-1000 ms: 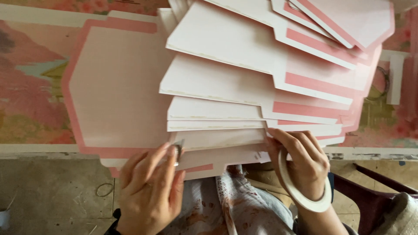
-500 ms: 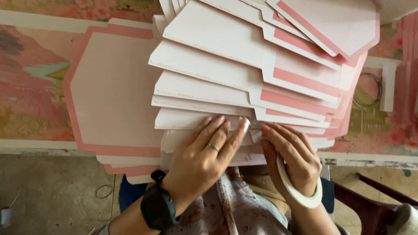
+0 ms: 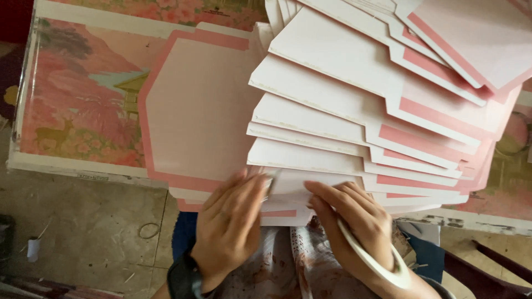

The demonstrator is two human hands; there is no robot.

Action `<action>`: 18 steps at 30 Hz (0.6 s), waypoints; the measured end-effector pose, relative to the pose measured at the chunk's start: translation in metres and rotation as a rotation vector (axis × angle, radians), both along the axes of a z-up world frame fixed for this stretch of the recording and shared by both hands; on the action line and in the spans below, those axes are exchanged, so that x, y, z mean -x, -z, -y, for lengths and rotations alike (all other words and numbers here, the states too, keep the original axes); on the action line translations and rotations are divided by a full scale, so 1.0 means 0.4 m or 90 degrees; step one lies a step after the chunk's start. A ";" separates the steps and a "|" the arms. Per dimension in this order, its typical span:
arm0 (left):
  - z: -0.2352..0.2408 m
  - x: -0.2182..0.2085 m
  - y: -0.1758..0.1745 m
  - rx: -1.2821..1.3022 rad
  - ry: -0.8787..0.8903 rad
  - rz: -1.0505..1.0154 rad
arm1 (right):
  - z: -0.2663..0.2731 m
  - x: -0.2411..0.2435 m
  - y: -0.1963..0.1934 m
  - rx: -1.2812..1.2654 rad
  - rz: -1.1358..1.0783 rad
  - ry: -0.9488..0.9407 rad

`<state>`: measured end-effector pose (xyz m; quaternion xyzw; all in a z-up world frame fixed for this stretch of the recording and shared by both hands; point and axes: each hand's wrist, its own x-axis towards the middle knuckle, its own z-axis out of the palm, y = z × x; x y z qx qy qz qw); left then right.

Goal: The person sits on the floor and applies clear tape to the edges of a stack of white paper sheets with pink borders. They use a roll of tape to seal the edges of the papers one by one.

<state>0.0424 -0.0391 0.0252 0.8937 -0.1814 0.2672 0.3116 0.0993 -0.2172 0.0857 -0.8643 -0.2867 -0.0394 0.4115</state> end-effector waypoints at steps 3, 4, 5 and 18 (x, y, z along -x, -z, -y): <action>-0.035 0.055 0.064 0.047 -0.006 0.016 | -0.042 -0.007 0.026 -0.006 0.007 -0.020; -0.043 0.068 0.086 0.061 0.015 0.020 | -0.055 -0.007 0.030 -0.020 0.023 -0.029; -0.041 0.054 0.063 0.062 0.018 0.019 | -0.057 -0.008 0.035 -0.019 0.022 -0.026; -0.017 0.036 0.021 -0.077 -0.059 0.002 | 0.151 -0.022 0.066 0.141 0.172 0.110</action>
